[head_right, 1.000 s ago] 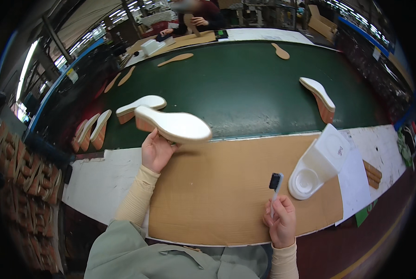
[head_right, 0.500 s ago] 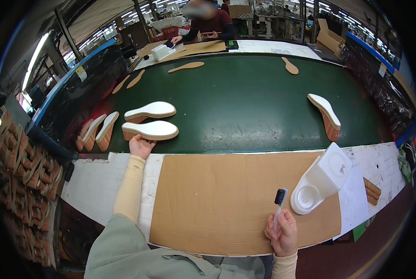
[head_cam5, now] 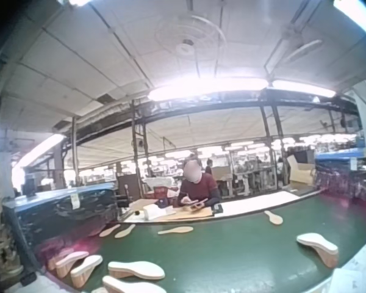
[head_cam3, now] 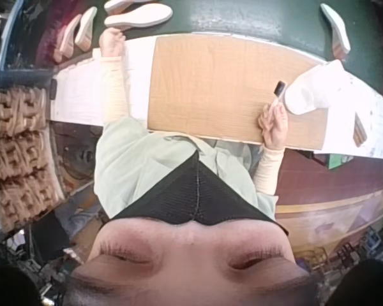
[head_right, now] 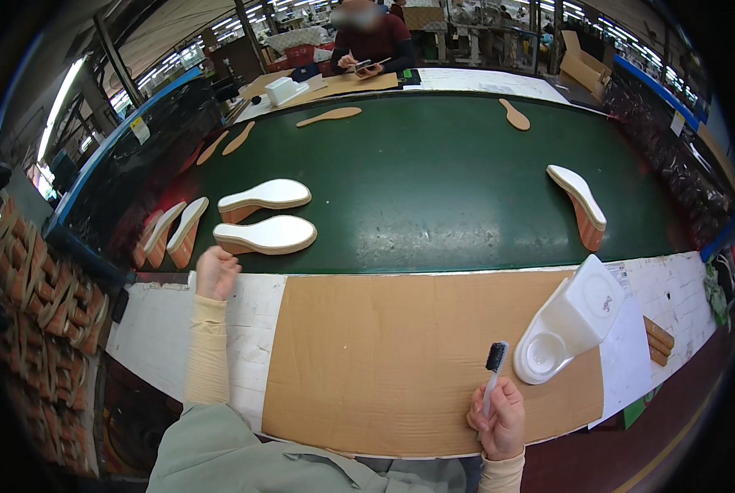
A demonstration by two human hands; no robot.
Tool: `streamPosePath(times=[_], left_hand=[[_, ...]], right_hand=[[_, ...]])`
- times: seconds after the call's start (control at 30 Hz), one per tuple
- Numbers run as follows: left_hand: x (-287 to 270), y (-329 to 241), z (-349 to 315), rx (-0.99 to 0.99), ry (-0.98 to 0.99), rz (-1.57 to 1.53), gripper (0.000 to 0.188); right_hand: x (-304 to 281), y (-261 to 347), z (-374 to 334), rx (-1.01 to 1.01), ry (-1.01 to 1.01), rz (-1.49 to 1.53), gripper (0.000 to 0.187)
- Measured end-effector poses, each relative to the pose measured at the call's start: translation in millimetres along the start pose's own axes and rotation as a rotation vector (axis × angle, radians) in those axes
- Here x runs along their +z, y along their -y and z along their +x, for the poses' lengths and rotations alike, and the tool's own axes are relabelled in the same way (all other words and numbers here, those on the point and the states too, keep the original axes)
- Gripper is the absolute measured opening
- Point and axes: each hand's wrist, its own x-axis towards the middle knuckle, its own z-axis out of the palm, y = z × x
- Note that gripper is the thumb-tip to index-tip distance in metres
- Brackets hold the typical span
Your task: The person applies white paint to the bottom of shoe insoles using a brush. They repeatedly dip the brush into a container and cover the insole surface, then place the finished insole on the table and pick up another to continue.
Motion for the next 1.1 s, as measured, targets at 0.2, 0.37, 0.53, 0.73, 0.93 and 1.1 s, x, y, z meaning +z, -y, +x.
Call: streamPosePath(times=[0.2,0.37,0.53,0.73,0.93,1.1], left_hand=[[18.3,-33.3,51.5,0.851,-0.080,0.364,0.051],[61.6,-48.9,102.3,1.070,0.083,1.191,0.043],[87.4,-29.7,142.2,0.860,0.056,1.771,0.054],[109.3,0.8,162.4,0.623,0.110,1.945,0.048],[108.3,-1.7,153.7,0.996,-0.023,1.926,0.049],[158.6,-59.6,84.9,1.407,0.021,1.159,0.061]], right_hand=[[0.6,0.4,1.2,0.023,0.020,0.002,0.015],[-2.0,-1.1,1.9,0.026,0.022,-0.003,0.012],[-1.7,0.2,2.6,0.061,0.013,-0.029,0.014],[-2.8,-1.6,4.3,0.060,0.013,-0.063,0.017],[-1.5,-2.7,5.3,0.050,0.016,-0.067,0.016],[2.6,0.1,3.3,0.051,0.045,-0.007,0.013]])
